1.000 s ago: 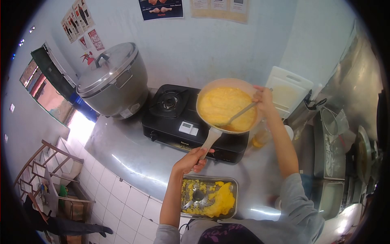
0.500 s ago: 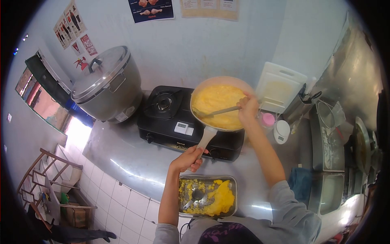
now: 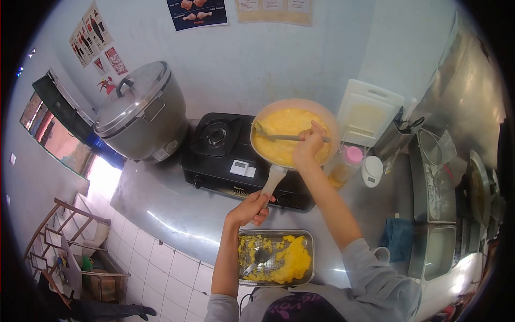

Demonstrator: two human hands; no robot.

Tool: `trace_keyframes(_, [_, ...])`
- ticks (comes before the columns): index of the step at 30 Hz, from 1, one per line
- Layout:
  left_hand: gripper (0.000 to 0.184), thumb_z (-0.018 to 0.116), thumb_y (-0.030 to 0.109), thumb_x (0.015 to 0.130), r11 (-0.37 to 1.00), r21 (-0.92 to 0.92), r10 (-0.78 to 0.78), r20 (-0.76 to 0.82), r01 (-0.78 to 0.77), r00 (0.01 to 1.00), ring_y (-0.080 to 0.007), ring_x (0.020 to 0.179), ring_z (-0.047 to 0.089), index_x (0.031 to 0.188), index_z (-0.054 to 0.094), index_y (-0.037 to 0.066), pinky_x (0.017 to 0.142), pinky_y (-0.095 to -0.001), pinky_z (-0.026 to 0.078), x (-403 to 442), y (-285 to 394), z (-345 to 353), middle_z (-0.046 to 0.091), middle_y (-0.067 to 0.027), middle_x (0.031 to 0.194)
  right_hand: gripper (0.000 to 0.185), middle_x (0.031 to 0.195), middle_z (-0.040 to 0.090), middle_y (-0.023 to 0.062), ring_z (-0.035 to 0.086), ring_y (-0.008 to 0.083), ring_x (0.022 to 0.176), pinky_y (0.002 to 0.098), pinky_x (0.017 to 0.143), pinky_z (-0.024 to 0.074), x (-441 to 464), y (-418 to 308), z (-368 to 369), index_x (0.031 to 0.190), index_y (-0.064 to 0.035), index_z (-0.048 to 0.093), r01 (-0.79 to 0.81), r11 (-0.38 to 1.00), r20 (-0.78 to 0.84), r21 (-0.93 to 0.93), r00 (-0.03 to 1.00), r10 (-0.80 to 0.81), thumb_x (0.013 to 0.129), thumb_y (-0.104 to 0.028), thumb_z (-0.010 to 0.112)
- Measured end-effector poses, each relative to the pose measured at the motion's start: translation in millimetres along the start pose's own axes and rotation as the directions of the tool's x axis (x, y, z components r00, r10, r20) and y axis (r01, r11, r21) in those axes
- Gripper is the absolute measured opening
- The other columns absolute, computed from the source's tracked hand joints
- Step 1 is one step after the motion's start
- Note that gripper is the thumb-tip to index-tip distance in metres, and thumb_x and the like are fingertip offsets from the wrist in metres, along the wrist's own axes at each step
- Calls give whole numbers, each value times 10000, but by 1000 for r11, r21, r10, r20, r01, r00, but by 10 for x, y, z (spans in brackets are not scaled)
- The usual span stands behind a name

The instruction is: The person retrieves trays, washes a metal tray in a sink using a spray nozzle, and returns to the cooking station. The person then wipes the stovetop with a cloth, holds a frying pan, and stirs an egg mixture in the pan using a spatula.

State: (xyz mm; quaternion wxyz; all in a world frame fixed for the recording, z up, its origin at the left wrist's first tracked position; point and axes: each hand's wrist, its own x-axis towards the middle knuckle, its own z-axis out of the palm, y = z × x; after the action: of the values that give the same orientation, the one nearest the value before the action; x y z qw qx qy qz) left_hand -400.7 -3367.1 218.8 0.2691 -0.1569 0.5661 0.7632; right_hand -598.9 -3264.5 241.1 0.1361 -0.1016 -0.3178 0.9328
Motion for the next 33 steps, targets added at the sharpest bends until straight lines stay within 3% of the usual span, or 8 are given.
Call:
trace_keyframes(11, [313,360,322,971,999,-35,41,-29,-42,999,-39,388,229,1130,439,63,349,-208,179,-2,-17,37,292,36,557,175,738,492,44,470,125,576,265,559,394,822,-26,56,1027,-55,525,206,978,-308,-40,928,-208,872,-79,449])
trace_keyframes(13, [326,358,326,971,997,-70,35,-34,-37,999,-41,382,228,1147,445,66,345,-209,181,4,-24,33,298,33,558,244,748,472,57,418,121,504,255,423,343,973,6,10,1083,-69,505,327,937,-216,-120,913,-347,848,-31,448])
trace_keyframes(14, [335,360,324,968,996,-76,40,-25,-42,999,-41,385,236,1157,442,60,343,-206,184,13,-38,20,305,31,560,244,748,472,57,418,121,504,255,423,343,941,-84,57,1083,-69,505,333,936,-216,-110,912,-350,848,-31,448])
trace_keyframes(16, [335,361,321,965,996,-72,52,-31,-54,998,-41,387,240,1156,444,58,342,-204,185,23,-61,12,308,31,560,234,704,461,40,419,116,497,251,414,339,805,-388,150,1065,-73,522,231,952,31,-199,973,-229,842,-28,470])
trace_keyframes(20, [342,356,316,959,991,-108,74,-7,-74,997,-41,389,252,1166,455,61,342,-201,187,51,-104,1,321,30,558,158,708,455,8,422,80,624,254,553,347,771,-834,417,962,-67,564,294,883,281,-366,939,-197,841,-28,471])
trace_keyframes(23, [349,341,311,961,993,-109,48,-3,-48,999,-40,388,257,1177,462,64,344,-193,190,32,-70,12,330,28,554,108,667,450,10,408,96,600,258,557,332,559,-1030,593,919,-54,584,458,733,467,-504,858,-215,849,-109,523])
trace_keyframes(28, [349,306,275,961,994,-90,62,-39,-65,997,-38,392,267,1184,465,60,346,-191,202,18,-50,40,347,30,548,392,616,466,93,419,181,588,332,585,361,235,-1214,785,805,-12,556,615,469,691,-633,723,-15,848,-402,566])
trace_keyframes(33, [363,318,295,968,987,-128,93,-20,-95,995,-31,401,266,1210,462,66,352,-185,202,32,-98,23,361,26,574,433,651,520,139,469,226,586,344,590,380,214,-938,445,822,-12,571,791,275,829,-547,557,48,874,-438,516])
